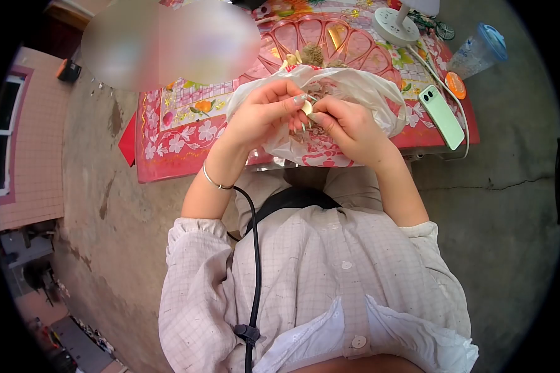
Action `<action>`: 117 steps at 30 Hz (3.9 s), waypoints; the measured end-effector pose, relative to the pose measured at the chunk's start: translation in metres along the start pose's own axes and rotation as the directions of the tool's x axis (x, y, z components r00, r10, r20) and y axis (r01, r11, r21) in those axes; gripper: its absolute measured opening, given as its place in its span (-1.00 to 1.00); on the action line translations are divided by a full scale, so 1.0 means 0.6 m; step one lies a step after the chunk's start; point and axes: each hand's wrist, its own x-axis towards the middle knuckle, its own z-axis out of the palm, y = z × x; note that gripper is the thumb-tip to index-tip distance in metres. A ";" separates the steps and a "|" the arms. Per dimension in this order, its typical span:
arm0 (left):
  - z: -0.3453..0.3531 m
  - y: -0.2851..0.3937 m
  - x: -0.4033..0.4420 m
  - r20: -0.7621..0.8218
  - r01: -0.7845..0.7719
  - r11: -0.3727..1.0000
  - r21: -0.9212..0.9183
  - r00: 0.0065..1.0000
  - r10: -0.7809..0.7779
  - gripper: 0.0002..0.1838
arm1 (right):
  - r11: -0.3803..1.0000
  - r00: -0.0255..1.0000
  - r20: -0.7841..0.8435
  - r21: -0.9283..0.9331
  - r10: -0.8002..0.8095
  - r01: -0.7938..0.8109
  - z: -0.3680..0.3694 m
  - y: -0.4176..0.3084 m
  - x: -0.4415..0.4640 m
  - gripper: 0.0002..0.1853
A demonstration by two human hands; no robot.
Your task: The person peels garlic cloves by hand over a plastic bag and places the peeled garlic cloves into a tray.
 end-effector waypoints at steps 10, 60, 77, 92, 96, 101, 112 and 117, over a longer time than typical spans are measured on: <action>-0.003 0.006 0.007 0.034 0.102 0.988 -0.112 0.995 -0.099 -0.88 | 0.983 0.996 0.047 0.160 0.080 -0.086 -0.007 -0.013 0.004 -0.83; -0.010 -0.001 0.006 -0.032 -0.098 0.970 -0.222 0.995 0.093 -0.80 | 0.917 0.914 0.094 -0.100 0.395 -0.386 0.002 -0.003 0.006 -0.67; 0.018 -0.015 -0.001 -0.102 -0.151 0.970 0.191 0.980 0.172 -0.82 | 0.834 0.932 0.191 0.416 0.309 -0.362 -0.004 0.003 0.007 -0.75; 0.019 -0.015 0.001 -0.105 -0.112 0.982 0.153 0.986 0.129 -0.85 | 0.715 0.872 0.314 0.500 0.376 -0.488 -0.010 0.005 0.002 -0.78; 0.023 -0.020 0.003 -0.108 -0.130 0.978 0.161 0.983 0.148 -0.85 | 0.758 0.864 0.231 0.415 0.447 -0.503 -0.008 0.001 0.004 -0.76; 0.025 -0.021 0.004 -0.167 -0.076 0.967 0.244 0.979 0.119 -0.84 | 0.863 0.906 0.117 0.278 0.406 -0.422 0.003 0.008 0.005 -0.75; 0.051 -0.014 -0.004 -0.166 -0.097 0.746 0.659 0.948 0.271 -0.84 | 0.932 0.974 -0.224 -0.343 0.041 -0.118 0.016 0.007 -0.004 -0.76; 0.036 -0.015 0.002 -0.214 -0.051 0.793 0.608 0.951 0.225 -0.83 | 0.939 0.982 -0.191 -0.339 -0.001 -0.065 0.018 0.010 -0.006 -0.74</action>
